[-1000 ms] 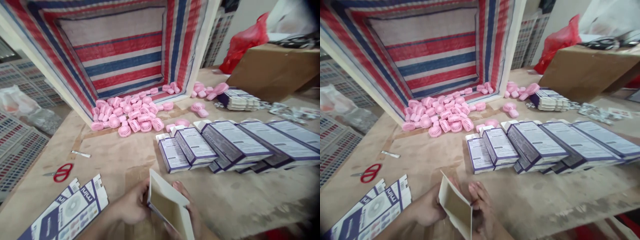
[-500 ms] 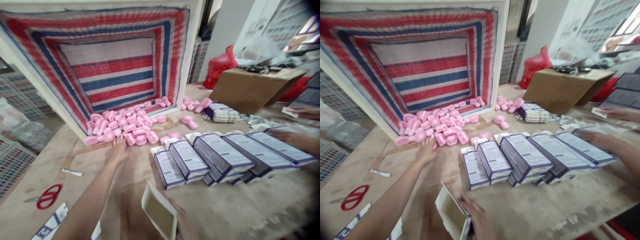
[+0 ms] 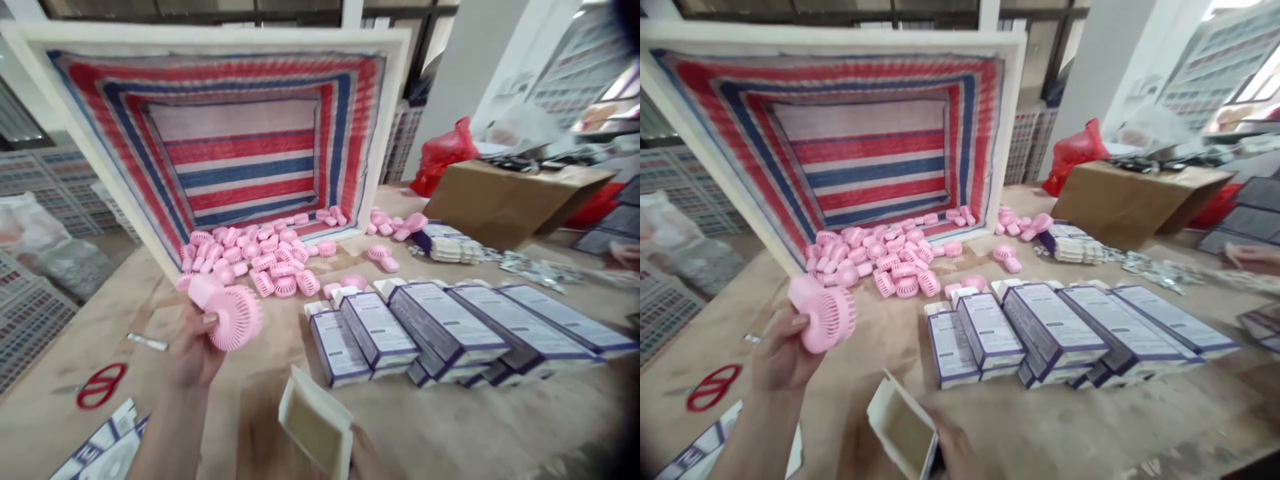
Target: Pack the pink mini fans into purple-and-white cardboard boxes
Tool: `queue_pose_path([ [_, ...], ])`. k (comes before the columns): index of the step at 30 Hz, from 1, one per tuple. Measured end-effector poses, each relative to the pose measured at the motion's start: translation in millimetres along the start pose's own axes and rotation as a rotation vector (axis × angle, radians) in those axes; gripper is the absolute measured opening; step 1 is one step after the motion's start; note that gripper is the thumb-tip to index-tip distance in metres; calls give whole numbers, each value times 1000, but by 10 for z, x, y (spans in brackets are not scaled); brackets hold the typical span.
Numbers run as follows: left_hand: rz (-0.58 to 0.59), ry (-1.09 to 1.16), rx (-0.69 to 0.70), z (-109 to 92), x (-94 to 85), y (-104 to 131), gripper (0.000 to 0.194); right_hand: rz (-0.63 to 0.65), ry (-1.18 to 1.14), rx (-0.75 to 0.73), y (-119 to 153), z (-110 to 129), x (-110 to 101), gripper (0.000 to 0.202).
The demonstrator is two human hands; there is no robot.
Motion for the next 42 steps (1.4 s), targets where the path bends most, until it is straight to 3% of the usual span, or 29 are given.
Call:
queue_pose_path([
  [2,270,76,84,-162,171,309,72,5,-42,3,20,101,-25,64],
  [5,703,-48,231,-254,366,602,65,51,-146,-39,-29,322,-108,60],
  [8,944,-392,336,-250,356,639,51,56,-260,-6,-82,432,-147,41],
  [11,962,-668,325,-293,211,570,41,29,-258,4,-86,407,-137,43],
  [14,730,-633,324,-444,132,558,50,73,-189,-69,-86,397,-148,55],
  [15,700,-622,339,-505,155,569,52,94,-187,-88,-93,413,-162,56],
  [16,740,-638,356,-563,206,583,51,110,-205,-98,-103,439,-179,59],
  [18,988,-724,369,-648,350,602,52,131,-248,-113,-130,506,-211,63],
  [20,1229,-794,303,-667,453,605,55,137,-256,-136,-149,568,-228,62],
  [21,1263,-795,251,-645,459,604,55,135,-244,-143,-152,588,-230,59],
  [22,1216,-783,205,-599,429,606,53,124,-224,-146,-151,599,-227,55],
  [23,1095,-764,181,-528,365,616,52,108,-205,-143,-147,601,-220,51],
  [26,672,-728,147,-181,75,700,82,98,-193,-113,-137,570,-189,51],
  [27,628,-730,96,-38,-6,729,87,105,-198,-103,-140,558,-180,52],
  [30,749,-688,-227,336,-78,692,50,117,-222,-53,-164,541,-174,57],
  [31,731,-675,-307,414,-50,616,39,105,-207,-47,-172,546,-179,58],
  [33,590,-672,-355,514,74,387,41,115,-128,-82,-179,574,-184,48],
  [35,465,-676,-319,609,275,151,53,183,-16,-181,-172,611,-171,31],
  [38,510,-685,-320,849,662,-13,65,258,90,-279,-157,641,-129,25],
  [42,602,-773,-315,1196,1093,80,66,231,102,-299,-155,626,-88,27],
])
Point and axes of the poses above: each hand's wrist, its own y-axis away from the middle knuckle, its own x-axis out of the palm, z = x × y, the point moved 1 cm from there along -y, towards the middle knuckle, and after that the axes turned 4 degrees about -y, right-handed, at the moved point
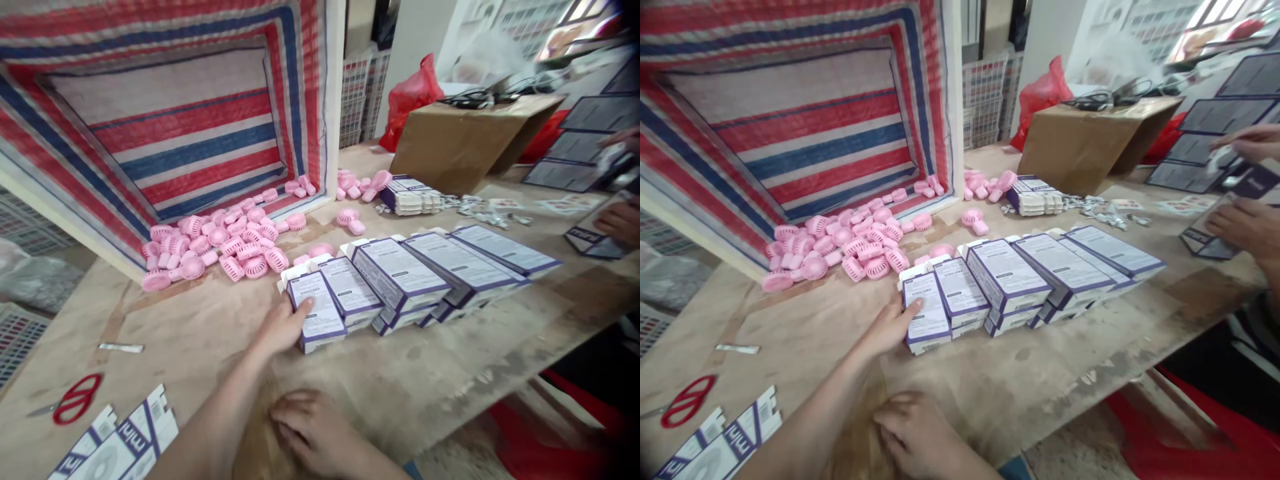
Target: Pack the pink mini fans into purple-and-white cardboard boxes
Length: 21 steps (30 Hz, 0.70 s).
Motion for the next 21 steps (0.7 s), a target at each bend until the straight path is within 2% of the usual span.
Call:
queue_pose_path([
  [3,35,-71,10,-61,267,-109,70,-4,3,-42,-5,-18,23,30],
  [7,111,-122,70,-187,528,-300,74,0,-1,-55,-24,-47,47,26],
  [9,134,-136,124,-218,555,-378,61,-2,-5,-48,-23,-66,52,25],
  [10,121,-148,142,-205,506,-392,54,-5,-10,-45,-15,-75,53,27],
  [12,51,-193,133,-91,246,-325,45,-20,-32,-33,23,-87,51,33],
  [14,-31,-265,61,149,-221,-67,44,-41,-57,-1,80,-91,42,38],
  [16,-110,-355,-73,465,-785,414,55,-30,-65,27,134,-97,26,42],
  [18,-222,-465,-265,777,-1285,1030,66,21,-40,26,167,-116,8,46],
  [19,-284,-524,-368,915,-1471,1334,70,53,-20,5,176,-128,4,47],
  [21,-370,-617,-526,1144,-1691,1822,68,106,15,-48,195,-151,10,49],
])
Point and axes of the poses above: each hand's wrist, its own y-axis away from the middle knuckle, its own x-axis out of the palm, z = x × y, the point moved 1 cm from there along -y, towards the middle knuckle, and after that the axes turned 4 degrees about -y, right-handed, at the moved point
